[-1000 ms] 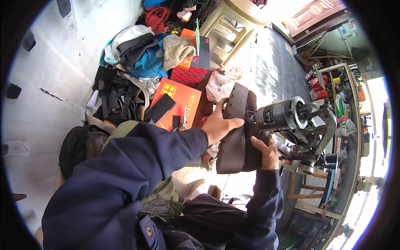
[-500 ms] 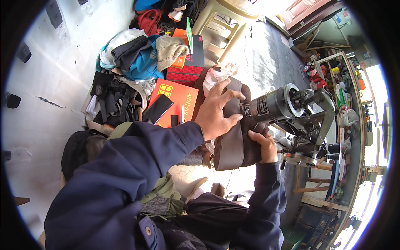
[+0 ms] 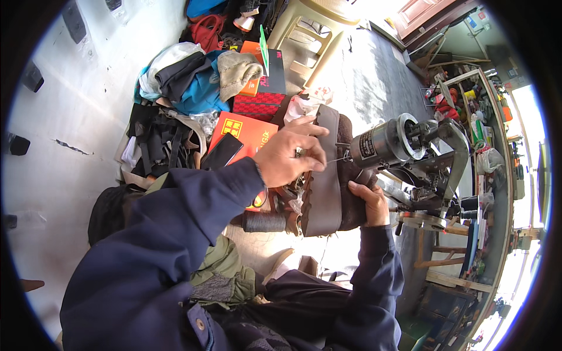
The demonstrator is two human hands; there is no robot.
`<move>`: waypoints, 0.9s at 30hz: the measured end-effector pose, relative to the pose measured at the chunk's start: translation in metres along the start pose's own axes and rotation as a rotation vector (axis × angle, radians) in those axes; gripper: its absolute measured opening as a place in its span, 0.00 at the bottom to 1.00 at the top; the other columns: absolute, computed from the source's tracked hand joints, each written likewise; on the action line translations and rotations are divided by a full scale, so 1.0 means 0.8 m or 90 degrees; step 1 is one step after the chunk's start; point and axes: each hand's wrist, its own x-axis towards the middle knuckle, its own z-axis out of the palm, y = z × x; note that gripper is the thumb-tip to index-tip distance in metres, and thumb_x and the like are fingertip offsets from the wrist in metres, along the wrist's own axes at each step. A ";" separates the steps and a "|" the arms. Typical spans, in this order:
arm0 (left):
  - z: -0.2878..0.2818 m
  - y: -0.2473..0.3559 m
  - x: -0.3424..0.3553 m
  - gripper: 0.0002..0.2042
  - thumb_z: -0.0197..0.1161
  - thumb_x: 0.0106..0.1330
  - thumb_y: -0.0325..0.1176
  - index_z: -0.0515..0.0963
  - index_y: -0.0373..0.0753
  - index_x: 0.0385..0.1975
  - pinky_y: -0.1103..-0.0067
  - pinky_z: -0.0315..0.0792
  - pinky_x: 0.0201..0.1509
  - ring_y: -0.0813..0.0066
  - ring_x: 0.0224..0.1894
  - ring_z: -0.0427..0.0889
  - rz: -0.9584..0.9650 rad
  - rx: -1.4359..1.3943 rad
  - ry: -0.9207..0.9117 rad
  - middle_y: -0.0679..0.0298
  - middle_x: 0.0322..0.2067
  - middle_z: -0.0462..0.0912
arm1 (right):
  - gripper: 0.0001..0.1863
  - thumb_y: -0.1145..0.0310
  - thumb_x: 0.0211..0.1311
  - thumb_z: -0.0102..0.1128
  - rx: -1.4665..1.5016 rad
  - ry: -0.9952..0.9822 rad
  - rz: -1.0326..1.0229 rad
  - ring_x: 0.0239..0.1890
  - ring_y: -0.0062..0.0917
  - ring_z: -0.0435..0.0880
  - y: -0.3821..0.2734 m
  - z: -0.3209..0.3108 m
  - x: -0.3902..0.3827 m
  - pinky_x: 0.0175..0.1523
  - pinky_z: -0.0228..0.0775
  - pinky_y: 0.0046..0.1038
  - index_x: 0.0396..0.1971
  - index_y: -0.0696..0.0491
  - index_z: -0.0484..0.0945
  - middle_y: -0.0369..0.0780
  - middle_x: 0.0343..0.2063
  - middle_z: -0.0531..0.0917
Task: The person removes the insole from a brown shoe, then uses a sewing machine to stitch the shoe's upper. The person handles the shoe and insole by hand and operates the sewing machine to complete the repair.
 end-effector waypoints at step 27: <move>0.033 -0.019 0.024 0.56 0.73 0.58 0.59 0.43 0.42 0.78 0.62 0.74 0.54 0.61 0.62 0.71 -0.475 -0.431 0.092 0.54 0.63 0.67 | 0.23 0.65 0.70 0.62 -0.068 0.041 -0.156 0.42 0.22 0.85 0.024 -0.055 -0.032 0.52 0.76 0.23 0.61 0.62 0.79 0.39 0.44 0.88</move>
